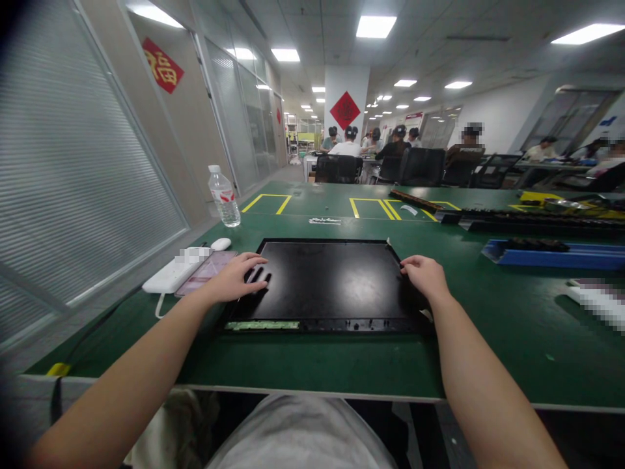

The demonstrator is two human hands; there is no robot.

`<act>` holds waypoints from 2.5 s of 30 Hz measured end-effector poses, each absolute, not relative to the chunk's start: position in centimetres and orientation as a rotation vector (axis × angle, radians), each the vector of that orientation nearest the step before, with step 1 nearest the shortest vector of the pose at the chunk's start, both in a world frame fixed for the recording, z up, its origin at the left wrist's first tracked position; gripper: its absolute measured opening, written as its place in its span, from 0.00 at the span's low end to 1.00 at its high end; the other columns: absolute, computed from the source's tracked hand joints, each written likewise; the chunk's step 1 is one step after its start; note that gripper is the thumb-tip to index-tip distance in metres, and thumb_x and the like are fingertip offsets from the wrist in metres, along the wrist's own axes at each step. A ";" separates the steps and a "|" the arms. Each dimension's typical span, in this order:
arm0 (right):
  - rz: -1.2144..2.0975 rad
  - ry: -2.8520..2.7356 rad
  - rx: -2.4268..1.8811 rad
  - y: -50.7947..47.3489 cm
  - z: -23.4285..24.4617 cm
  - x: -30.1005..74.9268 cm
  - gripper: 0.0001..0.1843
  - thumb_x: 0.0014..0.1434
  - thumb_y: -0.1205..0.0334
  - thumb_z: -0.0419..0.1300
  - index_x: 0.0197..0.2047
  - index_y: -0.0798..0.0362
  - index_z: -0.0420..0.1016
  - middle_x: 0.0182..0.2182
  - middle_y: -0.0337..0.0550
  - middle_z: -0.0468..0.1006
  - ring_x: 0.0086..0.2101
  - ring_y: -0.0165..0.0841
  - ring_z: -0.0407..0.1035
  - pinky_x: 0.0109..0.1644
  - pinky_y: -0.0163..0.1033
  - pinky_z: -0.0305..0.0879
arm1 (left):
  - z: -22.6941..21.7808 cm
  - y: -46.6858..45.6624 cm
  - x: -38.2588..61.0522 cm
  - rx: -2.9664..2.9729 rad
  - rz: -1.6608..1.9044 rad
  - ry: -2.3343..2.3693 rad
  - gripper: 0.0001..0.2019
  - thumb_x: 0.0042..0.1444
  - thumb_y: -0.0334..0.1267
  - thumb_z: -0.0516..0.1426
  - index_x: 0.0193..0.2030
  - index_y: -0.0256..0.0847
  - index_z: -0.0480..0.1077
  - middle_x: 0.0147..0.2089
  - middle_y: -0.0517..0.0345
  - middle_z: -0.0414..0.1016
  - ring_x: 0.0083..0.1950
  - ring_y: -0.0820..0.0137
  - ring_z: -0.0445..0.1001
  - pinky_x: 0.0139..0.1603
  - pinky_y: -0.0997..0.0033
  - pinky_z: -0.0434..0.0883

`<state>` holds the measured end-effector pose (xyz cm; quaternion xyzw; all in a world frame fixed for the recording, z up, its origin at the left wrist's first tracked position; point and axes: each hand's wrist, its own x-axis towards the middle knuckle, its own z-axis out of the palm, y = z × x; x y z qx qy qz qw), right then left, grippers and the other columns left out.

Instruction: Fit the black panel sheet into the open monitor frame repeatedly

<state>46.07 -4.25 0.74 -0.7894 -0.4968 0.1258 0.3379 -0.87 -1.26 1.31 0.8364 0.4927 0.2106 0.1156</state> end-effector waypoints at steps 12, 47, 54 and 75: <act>0.312 -1.625 -1.874 -4.2 0.4 44.8 0.17 0.55 0.65 0.60 0.47 0.48 0.83 0.49 0.42 0.81 0.46 0.38 0.75 0.55 0.40 0.66 | 2.4 -2.1 -1.3 2.400 0.530 1.244 0.29 0.46 0.50 0.66 0.55 0.44 0.74 0.59 0.47 0.73 0.60 0.53 0.71 0.64 0.57 0.64; 0.429 -1.829 -1.839 -3.8 -0.5 45.4 0.19 0.56 0.61 0.57 0.47 0.51 0.83 0.51 0.44 0.80 0.54 0.41 0.72 0.63 0.44 0.61 | 4.2 -3.7 -1.0 2.508 0.216 0.960 0.44 0.41 0.35 0.69 0.68 0.48 0.62 0.76 0.48 0.49 0.73 0.50 0.54 0.71 0.53 0.55; 0.403 -1.839 -1.849 -3.9 -0.5 45.3 0.19 0.56 0.60 0.56 0.46 0.50 0.83 0.50 0.43 0.81 0.53 0.41 0.72 0.62 0.44 0.62 | 4.1 -3.6 -1.0 2.530 0.232 0.957 0.43 0.41 0.33 0.68 0.67 0.47 0.63 0.75 0.48 0.50 0.73 0.50 0.55 0.71 0.54 0.55; 0.234 -1.556 -2.153 -3.3 -0.4 47.1 0.18 0.53 0.61 0.58 0.44 0.51 0.84 0.42 0.47 0.83 0.42 0.41 0.76 0.48 0.41 0.69 | 1.9 -0.6 -1.6 2.559 0.230 1.682 0.20 0.59 0.32 0.49 0.53 0.36 0.76 0.59 0.42 0.74 0.61 0.57 0.71 0.65 0.60 0.65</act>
